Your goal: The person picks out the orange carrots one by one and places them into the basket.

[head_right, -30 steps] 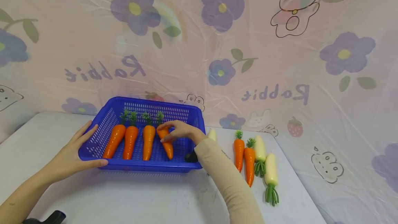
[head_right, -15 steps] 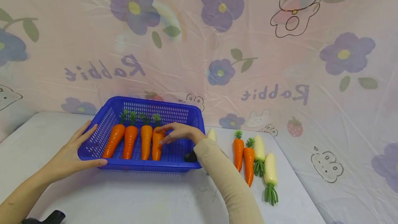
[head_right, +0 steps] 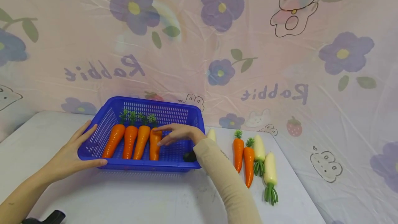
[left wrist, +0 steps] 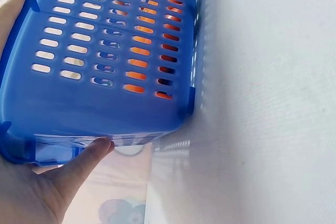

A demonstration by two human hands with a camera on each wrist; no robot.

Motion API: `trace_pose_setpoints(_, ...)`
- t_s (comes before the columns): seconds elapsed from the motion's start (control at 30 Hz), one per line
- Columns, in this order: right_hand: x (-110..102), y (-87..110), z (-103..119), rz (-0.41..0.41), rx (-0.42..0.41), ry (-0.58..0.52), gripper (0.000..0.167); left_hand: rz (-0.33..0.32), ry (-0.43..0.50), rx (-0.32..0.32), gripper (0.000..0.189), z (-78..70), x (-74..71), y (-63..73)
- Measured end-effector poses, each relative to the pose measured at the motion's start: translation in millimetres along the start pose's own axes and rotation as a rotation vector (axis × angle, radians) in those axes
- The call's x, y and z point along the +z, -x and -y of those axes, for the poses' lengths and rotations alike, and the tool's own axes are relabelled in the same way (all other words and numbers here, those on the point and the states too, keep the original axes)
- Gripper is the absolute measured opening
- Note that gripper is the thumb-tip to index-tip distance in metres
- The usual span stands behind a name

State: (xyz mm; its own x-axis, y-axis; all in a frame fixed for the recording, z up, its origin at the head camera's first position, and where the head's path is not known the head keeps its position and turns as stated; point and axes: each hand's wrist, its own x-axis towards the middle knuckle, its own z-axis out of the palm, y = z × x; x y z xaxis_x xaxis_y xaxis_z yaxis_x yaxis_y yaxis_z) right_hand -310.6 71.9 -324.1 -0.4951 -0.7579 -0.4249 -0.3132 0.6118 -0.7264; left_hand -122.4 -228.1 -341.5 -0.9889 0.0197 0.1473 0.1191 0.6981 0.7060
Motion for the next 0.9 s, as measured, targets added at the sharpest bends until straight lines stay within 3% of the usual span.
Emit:
trace_pose_setpoints(0.27,-6,-1.0,0,-0.129,-0.177,-0.210,0.050,0.000,0.004,0.006,0.114,-1.3,-0.3,0.9)
trace_pose_setpoints(0.43,-9,0.8,1,-0.209,-0.228,-0.225,0.045,0.001,0.007,0.002,0.113,-1.6,0.1,1.0)
trace_pose_setpoints(0.9,-13,15.9,16,-0.312,-0.376,-0.291,0.037,-0.002,0.004,-0.005,0.112,-0.6,2.3,2.7)
